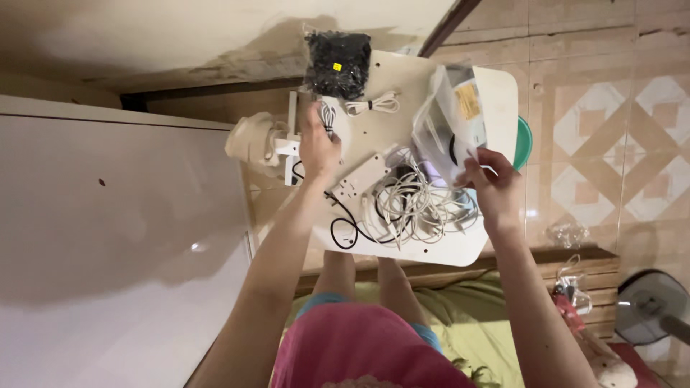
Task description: The person cleans a white charging cable using a beige cloth, wiping the connector and the length of the cable. They then coil the cable and place it on a small white table with other cables and accessories.
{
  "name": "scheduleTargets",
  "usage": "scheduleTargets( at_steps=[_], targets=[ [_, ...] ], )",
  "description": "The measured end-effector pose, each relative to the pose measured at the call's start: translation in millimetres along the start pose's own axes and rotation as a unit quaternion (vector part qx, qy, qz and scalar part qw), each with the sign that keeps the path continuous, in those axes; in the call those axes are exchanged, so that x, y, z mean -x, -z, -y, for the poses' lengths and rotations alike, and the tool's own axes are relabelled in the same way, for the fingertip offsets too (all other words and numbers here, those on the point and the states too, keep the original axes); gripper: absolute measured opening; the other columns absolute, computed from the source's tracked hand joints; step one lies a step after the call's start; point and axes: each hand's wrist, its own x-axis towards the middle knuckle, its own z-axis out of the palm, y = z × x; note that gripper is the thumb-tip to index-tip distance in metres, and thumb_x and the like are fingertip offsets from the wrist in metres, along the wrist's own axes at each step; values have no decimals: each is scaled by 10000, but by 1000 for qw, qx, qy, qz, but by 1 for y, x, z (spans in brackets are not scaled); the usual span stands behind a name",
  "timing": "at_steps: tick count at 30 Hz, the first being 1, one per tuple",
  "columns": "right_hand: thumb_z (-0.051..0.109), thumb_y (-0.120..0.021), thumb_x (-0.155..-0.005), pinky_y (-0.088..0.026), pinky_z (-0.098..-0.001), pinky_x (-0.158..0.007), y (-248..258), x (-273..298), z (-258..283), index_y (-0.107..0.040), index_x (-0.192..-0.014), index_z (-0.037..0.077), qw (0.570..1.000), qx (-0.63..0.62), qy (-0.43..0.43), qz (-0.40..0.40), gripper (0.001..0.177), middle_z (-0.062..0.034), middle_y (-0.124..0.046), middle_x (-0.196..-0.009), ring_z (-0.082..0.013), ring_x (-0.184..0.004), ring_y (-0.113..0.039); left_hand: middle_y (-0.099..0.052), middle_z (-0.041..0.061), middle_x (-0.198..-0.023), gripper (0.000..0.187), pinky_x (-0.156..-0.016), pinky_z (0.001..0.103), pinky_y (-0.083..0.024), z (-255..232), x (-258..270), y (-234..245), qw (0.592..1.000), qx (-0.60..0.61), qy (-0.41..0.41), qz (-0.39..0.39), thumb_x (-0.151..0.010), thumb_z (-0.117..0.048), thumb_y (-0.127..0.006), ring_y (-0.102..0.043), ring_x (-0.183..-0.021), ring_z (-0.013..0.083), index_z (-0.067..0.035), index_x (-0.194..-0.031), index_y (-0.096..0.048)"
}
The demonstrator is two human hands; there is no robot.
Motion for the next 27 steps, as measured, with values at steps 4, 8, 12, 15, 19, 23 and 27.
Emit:
scheduleTargets(
  at_steps=[4,8,12,15,19,23,27],
  targets=[
    [73,-679,-989,-622,-339,-697,-3,0,10,-622,-1221,-61,1000,-25,-8,-1,274,-116,-712,-855,-181,-708,-710,-700,152,-1147,513,-921,450,-561,1,9,14,995,51,-20,87,-852,-110,-717,-714,-1043,335,-130,-1337,-552],
    [63,-681,-979,-621,-336,-703,-3,0,18,-626,-1221,-62,999,-39,-9,-7,278,-98,-701,-864,-181,-716,-715,-637,176,-1174,379,-947,470,-506,-2,-8,1,945,-69,-313,73,-824,-71,-754,-639,-1081,370,-17,-1189,-671],
    [70,-660,-987,-607,-319,-684,-5,0,26,-635,-1194,-50,1000,-18,-17,-19,241,-88,-706,-833,-168,-688,-704,-623,225,-1218,451,-924,461,-499,-15,-52,-43,892,-153,-416,88,-767,-56,-735,-641,-1056,365,6,-1201,-629],
    [138,-672,-1033,-563,-293,-607,-5,1,34,-626,-1088,-29,999,10,20,-28,182,-60,-667,-805,-143,-638,-656,-656,220,-1132,469,-903,480,-515,-27,-61,-73,876,-258,-388,127,-791,-48,-738,-650,-1040,361,-2,-1235,-594],
    [172,-692,-1013,-439,-261,-544,-7,0,46,-588,-994,5,979,164,64,-107,198,-43,-634,-773,-89,-613,-576,-698,193,-1045,554,-860,431,-550,-40,-52,-80,869,-320,-358,115,-735,7,-717,-675,-1029,316,-12,-1275,-593],
    [203,-674,-1051,-400,-278,-536,-8,-4,50,-574,-974,9,963,220,95,-123,231,-36,-583,-724,-87,-590,-482,-717,162,-1047,335,-840,430,-547,-62,-33,-45,964,-128,-162,166,-814,-190,-764,-692,-968,314,-80,-1123,-698],
    [216,-643,-1087,-424,-303,-571,-13,-6,48,-564,-944,4,960,223,113,-123,267,-52,-567,-710,-114,-614,-477,-704,164,-1038,329,-800,369,-547,-102,-25,3,958,135,-77,243,-885,-184,-732,-688,-912,255,11,-1144,-679]
  ],
)
